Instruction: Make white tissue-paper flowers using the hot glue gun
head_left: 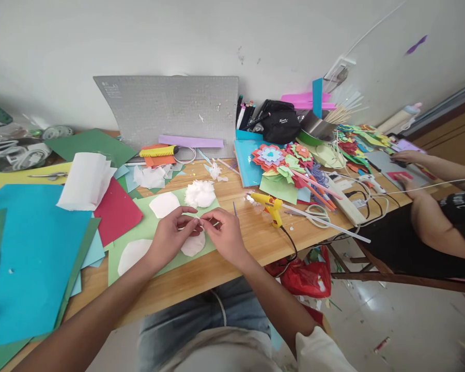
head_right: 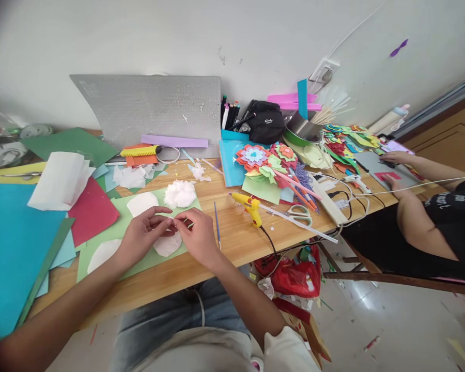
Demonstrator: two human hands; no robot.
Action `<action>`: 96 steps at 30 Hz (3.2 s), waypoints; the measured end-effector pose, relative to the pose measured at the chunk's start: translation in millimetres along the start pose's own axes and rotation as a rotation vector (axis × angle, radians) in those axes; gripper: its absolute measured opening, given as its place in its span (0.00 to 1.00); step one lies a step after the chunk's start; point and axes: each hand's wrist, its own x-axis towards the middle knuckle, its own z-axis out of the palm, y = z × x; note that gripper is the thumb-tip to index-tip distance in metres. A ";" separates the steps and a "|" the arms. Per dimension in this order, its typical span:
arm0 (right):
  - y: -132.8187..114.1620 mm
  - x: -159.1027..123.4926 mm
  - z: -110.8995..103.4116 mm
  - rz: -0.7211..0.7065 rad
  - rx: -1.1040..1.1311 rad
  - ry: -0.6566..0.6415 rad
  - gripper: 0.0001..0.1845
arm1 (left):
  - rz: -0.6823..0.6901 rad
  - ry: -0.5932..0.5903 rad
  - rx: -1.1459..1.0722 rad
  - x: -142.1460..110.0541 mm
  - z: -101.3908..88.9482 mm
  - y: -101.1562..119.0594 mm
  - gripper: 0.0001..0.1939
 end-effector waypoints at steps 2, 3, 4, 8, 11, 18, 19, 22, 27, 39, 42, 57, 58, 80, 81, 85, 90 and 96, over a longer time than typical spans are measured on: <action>1.0 -0.4 0.8 0.009 0.008 0.010 0.04 | -0.020 0.004 -0.019 1.4 -1.1 0.5 0.20; 1.5 -0.6 0.9 0.012 0.009 0.010 0.04 | -0.030 0.004 -0.027 2.0 -1.4 0.9 0.20; 2.0 -0.8 1.0 0.014 0.009 0.010 0.04 | -0.040 0.003 -0.031 2.4 -1.6 1.4 0.19; 4.3 -1.9 1.0 0.012 0.021 0.027 0.04 | -0.068 0.008 -0.008 2.6 -0.4 4.0 0.19; 5.9 -3.3 0.7 0.023 0.034 0.044 0.05 | -0.080 0.021 0.002 1.7 1.2 5.3 0.20; 7.5 -6.8 1.4 0.048 0.098 0.027 0.05 | -0.102 0.047 -0.012 0.5 2.1 4.8 0.20; 7.1 -6.5 1.7 0.056 0.100 0.022 0.05 | -0.104 0.043 -0.012 0.8 2.0 4.6 0.19; 4.8 -8.6 -1.0 0.068 0.091 0.008 0.06 | -0.098 0.035 -0.002 2.1 0.9 4.2 0.19; 12.5 -43.4 -37.0 0.009 -0.101 0.281 0.09 | -0.047 0.126 0.083 5.5 -6.6 4.9 0.19; 82.9 -33.5 -147.6 0.178 -0.699 0.452 0.23 | -0.011 0.283 0.104 19.9 -23.4 1.5 0.17; 83.3 -14.5 -147.8 0.242 -0.653 0.290 0.22 | -0.022 0.281 0.109 22.0 -24.7 -2.0 0.17; 12.7 9.1 -70.8 0.145 -0.124 -0.206 0.16 | -0.007 0.261 0.073 24.6 -25.4 -9.2 0.20; 10.3 12.7 -64.4 0.143 -0.148 -0.212 0.17 | -0.004 0.260 0.072 24.4 -25.5 -9.1 0.20; 15.1 30.0 -34.5 0.018 -0.533 -0.126 0.20 | 0.002 0.254 0.049 25.3 -26.0 -12.5 0.20; 15.5 30.0 -34.2 0.015 -0.535 -0.128 0.20 | 0.000 0.253 0.046 25.3 -26.0 -12.4 0.20; 15.8 30.5 -33.0 0.031 -0.554 -0.135 0.21 | 0.001 0.256 0.060 25.4 -26.1 -12.7 0.20; 17.2 30.8 -31.8 0.035 -0.573 -0.130 0.20 | 0.000 0.264 0.062 25.0 -25.7 -12.1 0.21; 19.0 30.9 -31.5 0.031 -0.603 -0.127 0.20 | 0.000 0.259 0.068 24.6 -26.4 -11.2 0.20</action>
